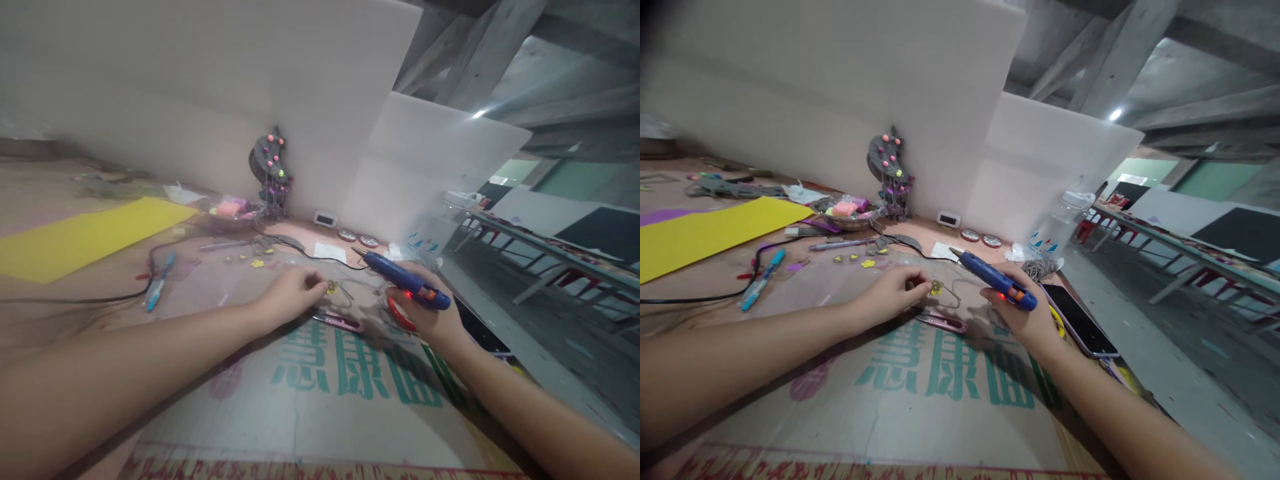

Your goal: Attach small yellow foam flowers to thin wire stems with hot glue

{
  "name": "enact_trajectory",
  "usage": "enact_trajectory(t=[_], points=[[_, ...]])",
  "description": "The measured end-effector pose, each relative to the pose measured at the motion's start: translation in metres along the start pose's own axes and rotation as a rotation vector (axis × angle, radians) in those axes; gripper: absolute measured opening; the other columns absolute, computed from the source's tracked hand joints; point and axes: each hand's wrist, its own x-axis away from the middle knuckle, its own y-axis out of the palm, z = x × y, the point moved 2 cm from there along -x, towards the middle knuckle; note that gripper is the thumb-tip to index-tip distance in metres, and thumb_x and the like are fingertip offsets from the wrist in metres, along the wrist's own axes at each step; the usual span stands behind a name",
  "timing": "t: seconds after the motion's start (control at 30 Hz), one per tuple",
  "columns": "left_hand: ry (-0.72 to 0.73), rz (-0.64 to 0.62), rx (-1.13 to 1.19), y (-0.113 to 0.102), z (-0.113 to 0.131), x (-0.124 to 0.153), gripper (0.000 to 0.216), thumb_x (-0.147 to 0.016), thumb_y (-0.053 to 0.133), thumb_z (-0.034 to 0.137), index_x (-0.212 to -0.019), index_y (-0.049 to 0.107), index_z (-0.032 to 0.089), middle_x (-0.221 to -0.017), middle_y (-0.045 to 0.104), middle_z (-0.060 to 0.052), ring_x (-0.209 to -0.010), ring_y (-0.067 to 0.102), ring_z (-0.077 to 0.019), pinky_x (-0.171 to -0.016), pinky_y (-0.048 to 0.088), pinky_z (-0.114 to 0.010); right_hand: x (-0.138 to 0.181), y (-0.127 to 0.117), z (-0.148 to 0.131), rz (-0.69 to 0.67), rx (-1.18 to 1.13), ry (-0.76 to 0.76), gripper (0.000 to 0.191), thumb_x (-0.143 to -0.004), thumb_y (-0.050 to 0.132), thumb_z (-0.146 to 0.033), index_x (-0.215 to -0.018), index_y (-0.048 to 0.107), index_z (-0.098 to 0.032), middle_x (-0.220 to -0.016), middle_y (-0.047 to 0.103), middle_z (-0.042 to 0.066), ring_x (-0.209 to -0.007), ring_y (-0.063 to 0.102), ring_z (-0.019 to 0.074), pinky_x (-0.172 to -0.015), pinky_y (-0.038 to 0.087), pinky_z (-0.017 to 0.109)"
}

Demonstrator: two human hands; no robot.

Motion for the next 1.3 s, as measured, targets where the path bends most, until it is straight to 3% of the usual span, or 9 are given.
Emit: enact_trajectory(t=[0.33,0.57,0.7,0.8,1.03,1.1,1.17,1.23,1.3], points=[[0.061,-0.001,-0.058,-0.001,0.005,0.002,0.022,-0.083,0.050,0.035,-0.078,0.064,0.019,-0.078,0.069,-0.001,-0.071,0.060,-0.0171,-0.062,0.040,-0.026,-0.040,0.003,0.033,-0.060,0.178,0.167,0.032,-0.075,0.067,-0.039,-0.098,0.066,-0.017,-0.086,0.069,0.005,-0.079,0.062,0.0225,-0.075,0.049,0.036],[0.056,-0.005,-0.050,0.000,0.005,0.001,0.022,-0.082,0.050,0.034,-0.078,0.065,0.019,-0.080,0.070,-0.002,-0.074,0.061,-0.0182,-0.062,0.040,-0.027,-0.092,0.044,0.091,-0.153,0.356,0.310,0.031,-0.075,0.066,-0.039,-0.094,0.068,-0.015,-0.087,0.072,0.009,-0.084,0.065,0.0255,-0.073,0.049,0.034],[0.076,0.008,-0.052,0.000,0.006,0.001,0.023,-0.082,0.049,0.034,-0.078,0.066,0.018,-0.077,0.069,-0.002,-0.071,0.060,-0.0181,-0.061,0.040,-0.027,-0.099,0.065,0.116,-0.184,0.369,0.331,0.029,-0.073,0.068,-0.034,-0.092,0.067,-0.012,-0.078,0.071,0.008,-0.077,0.064,0.0223,-0.068,0.049,0.031],[0.063,-0.008,-0.057,0.000,0.006,0.001,0.024,-0.082,0.049,0.035,-0.078,0.065,0.019,-0.077,0.069,-0.003,-0.072,0.060,-0.0186,-0.060,0.040,-0.027,-0.098,0.067,0.123,-0.223,0.356,0.348,0.032,-0.072,0.070,-0.036,-0.091,0.067,-0.011,-0.078,0.070,0.009,-0.074,0.063,0.0209,-0.066,0.048,0.030],[0.051,0.002,-0.038,-0.001,0.007,0.001,0.023,-0.082,0.049,0.035,-0.079,0.065,0.018,-0.080,0.069,-0.003,-0.074,0.060,-0.0184,-0.061,0.040,-0.026,-0.090,0.039,0.112,-0.258,0.284,0.326,0.044,-0.080,0.063,-0.044,-0.111,0.063,-0.014,-0.097,0.071,0.010,-0.084,0.064,0.0194,-0.076,0.049,0.031],[0.048,0.008,-0.029,-0.002,0.007,0.000,0.024,-0.083,0.049,0.036,-0.079,0.064,0.018,-0.080,0.069,-0.003,-0.074,0.060,-0.0185,-0.061,0.041,-0.026,-0.081,0.029,0.103,-0.204,0.275,0.322,0.047,-0.085,0.056,-0.045,-0.119,0.059,-0.013,-0.109,0.068,0.013,-0.094,0.063,0.0209,-0.082,0.048,0.034],[0.045,0.014,-0.030,-0.003,0.009,0.001,0.024,-0.083,0.049,0.036,-0.078,0.064,0.018,-0.080,0.069,-0.003,-0.074,0.060,-0.0186,-0.062,0.041,-0.026,-0.069,0.021,0.088,-0.061,0.267,0.309,0.050,-0.085,0.054,-0.047,-0.121,0.057,-0.012,-0.119,0.063,0.016,-0.103,0.059,0.0232,-0.088,0.046,0.038],[0.047,0.023,-0.023,-0.003,0.010,0.001,0.024,-0.083,0.049,0.036,-0.078,0.064,0.017,-0.080,0.069,-0.003,-0.074,0.061,-0.0183,-0.062,0.041,-0.026,-0.054,0.020,0.068,0.023,0.214,0.257,0.046,-0.085,0.055,-0.050,-0.113,0.062,-0.014,-0.112,0.065,0.013,-0.096,0.060,0.0226,-0.084,0.047,0.038],[0.048,0.025,-0.004,-0.003,0.010,0.001,0.023,-0.083,0.050,0.036,-0.078,0.063,0.017,-0.079,0.069,-0.003,-0.073,0.061,-0.0180,-0.061,0.042,-0.026,-0.038,0.029,0.044,-0.005,0.093,0.195,0.038,-0.087,0.053,-0.048,-0.108,0.064,-0.017,-0.103,0.067,0.009,-0.084,0.060,0.0184,-0.078,0.048,0.035]])
